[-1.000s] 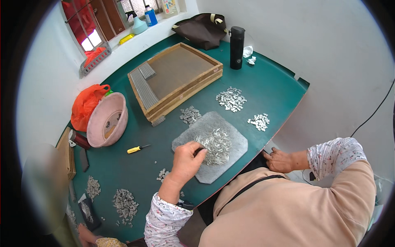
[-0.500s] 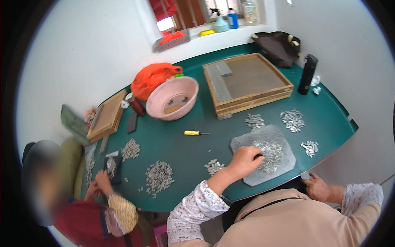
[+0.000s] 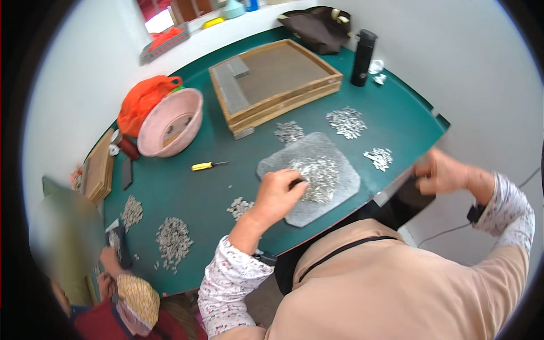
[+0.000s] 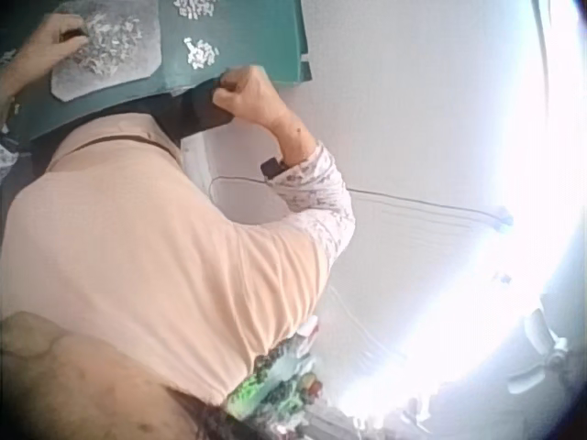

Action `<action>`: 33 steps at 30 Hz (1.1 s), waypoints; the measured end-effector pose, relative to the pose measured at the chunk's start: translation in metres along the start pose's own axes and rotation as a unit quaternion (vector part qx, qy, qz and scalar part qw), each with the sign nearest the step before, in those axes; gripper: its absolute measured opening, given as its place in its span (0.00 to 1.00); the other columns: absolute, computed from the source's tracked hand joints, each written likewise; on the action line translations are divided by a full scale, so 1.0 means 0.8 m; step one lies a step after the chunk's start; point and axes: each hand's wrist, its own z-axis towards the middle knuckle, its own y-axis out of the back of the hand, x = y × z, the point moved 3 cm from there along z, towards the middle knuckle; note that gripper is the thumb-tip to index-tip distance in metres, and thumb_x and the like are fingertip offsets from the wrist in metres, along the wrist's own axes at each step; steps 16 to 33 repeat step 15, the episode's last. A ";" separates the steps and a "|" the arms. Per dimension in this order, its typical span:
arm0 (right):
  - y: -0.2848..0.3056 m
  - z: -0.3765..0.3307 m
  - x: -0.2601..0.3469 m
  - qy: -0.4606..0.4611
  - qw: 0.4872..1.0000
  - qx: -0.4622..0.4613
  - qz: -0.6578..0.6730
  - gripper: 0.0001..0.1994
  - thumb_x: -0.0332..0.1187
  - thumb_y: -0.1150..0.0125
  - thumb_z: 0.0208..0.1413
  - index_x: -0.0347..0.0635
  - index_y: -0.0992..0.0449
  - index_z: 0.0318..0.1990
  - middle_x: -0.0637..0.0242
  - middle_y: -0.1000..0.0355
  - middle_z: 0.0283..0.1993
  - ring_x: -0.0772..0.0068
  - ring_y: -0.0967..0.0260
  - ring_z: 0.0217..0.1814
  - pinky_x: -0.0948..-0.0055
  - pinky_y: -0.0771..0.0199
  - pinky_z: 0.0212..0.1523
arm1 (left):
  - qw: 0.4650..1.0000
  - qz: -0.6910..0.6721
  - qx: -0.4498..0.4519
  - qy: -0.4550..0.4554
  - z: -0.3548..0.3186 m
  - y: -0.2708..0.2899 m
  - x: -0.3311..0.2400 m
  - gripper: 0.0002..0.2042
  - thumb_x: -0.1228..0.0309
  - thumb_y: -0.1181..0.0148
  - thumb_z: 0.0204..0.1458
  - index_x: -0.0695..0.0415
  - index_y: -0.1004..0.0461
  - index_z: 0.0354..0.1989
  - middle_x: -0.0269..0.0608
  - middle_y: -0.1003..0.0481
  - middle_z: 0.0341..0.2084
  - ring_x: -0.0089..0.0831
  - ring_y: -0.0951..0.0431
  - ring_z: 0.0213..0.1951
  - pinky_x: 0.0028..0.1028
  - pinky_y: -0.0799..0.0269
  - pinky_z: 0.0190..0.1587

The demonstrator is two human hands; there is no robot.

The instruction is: Sorting small snowflake-shaped metal parts from a large pile into smaller groups on a workbench.

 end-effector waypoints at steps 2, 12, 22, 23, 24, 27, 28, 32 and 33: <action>0.029 0.010 0.015 -0.190 0.969 -0.097 0.121 0.11 0.32 0.41 0.44 0.30 0.28 0.24 0.61 0.33 0.20 0.74 0.37 0.23 0.68 0.37 0.23 | 1.000 0.013 0.009 0.015 -0.003 -0.003 0.004 0.08 0.71 0.39 0.46 0.64 0.22 0.30 0.50 0.25 0.24 0.42 0.24 0.25 0.34 0.30 0.29; -0.053 0.182 0.030 -0.020 0.782 -0.214 0.585 0.08 0.32 0.40 0.54 0.37 0.19 0.33 0.69 0.25 0.34 0.77 0.29 0.36 0.76 0.26 0.35 | 0.901 -0.412 -0.011 0.137 -0.001 -0.020 0.009 0.20 0.62 0.45 0.59 0.64 0.31 0.53 0.43 0.23 0.38 0.30 0.22 0.32 0.29 0.24 0.31; -0.081 0.232 0.046 0.028 0.731 -0.186 0.656 0.07 0.32 0.40 0.55 0.38 0.20 0.36 0.71 0.25 0.37 0.78 0.29 0.39 0.74 0.24 0.36 | 0.863 -0.461 -0.184 0.095 0.005 -0.002 0.013 0.29 0.58 0.43 0.58 0.61 0.40 0.63 0.47 0.24 0.43 0.34 0.23 0.40 0.30 0.25 0.42; -0.081 0.232 0.046 0.028 0.731 -0.186 0.656 0.07 0.32 0.40 0.55 0.38 0.20 0.36 0.71 0.25 0.37 0.78 0.29 0.39 0.74 0.24 0.36 | 0.863 -0.461 -0.184 0.095 0.005 -0.002 0.013 0.29 0.58 0.43 0.58 0.61 0.40 0.63 0.47 0.24 0.43 0.34 0.23 0.40 0.30 0.25 0.42; -0.081 0.232 0.046 0.028 0.731 -0.186 0.656 0.07 0.32 0.40 0.55 0.38 0.20 0.36 0.71 0.25 0.37 0.78 0.29 0.39 0.74 0.24 0.36 | 0.863 -0.461 -0.184 0.095 0.005 -0.002 0.013 0.29 0.58 0.43 0.58 0.61 0.40 0.63 0.47 0.24 0.43 0.34 0.23 0.40 0.30 0.25 0.42; -0.081 0.232 0.046 0.028 0.731 -0.186 0.656 0.07 0.32 0.40 0.55 0.38 0.20 0.36 0.71 0.25 0.37 0.78 0.29 0.39 0.74 0.24 0.36 | 0.863 -0.461 -0.184 0.095 0.005 -0.002 0.013 0.29 0.58 0.43 0.58 0.61 0.40 0.63 0.47 0.24 0.43 0.34 0.23 0.40 0.30 0.25 0.42; -0.081 0.232 0.046 0.028 0.731 -0.186 0.656 0.07 0.32 0.40 0.55 0.38 0.20 0.36 0.71 0.25 0.37 0.78 0.29 0.39 0.74 0.24 0.36 | 0.863 -0.461 -0.184 0.095 0.005 -0.002 0.013 0.29 0.58 0.43 0.58 0.61 0.40 0.63 0.47 0.24 0.43 0.34 0.23 0.40 0.30 0.25 0.42; -0.081 0.232 0.046 0.028 0.731 -0.186 0.656 0.07 0.32 0.40 0.55 0.38 0.20 0.36 0.71 0.25 0.37 0.78 0.29 0.39 0.74 0.24 0.36 | 0.863 -0.461 -0.184 0.095 0.005 -0.002 0.013 0.29 0.58 0.43 0.58 0.61 0.40 0.63 0.47 0.24 0.43 0.34 0.23 0.40 0.30 0.25 0.42; -0.081 0.232 0.046 0.028 0.731 -0.186 0.656 0.07 0.32 0.40 0.55 0.38 0.20 0.36 0.71 0.25 0.37 0.78 0.29 0.39 0.74 0.24 0.36 | 0.863 -0.461 -0.184 0.095 0.005 -0.002 0.013 0.29 0.58 0.43 0.58 0.61 0.40 0.63 0.47 0.24 0.43 0.34 0.23 0.40 0.30 0.25 0.42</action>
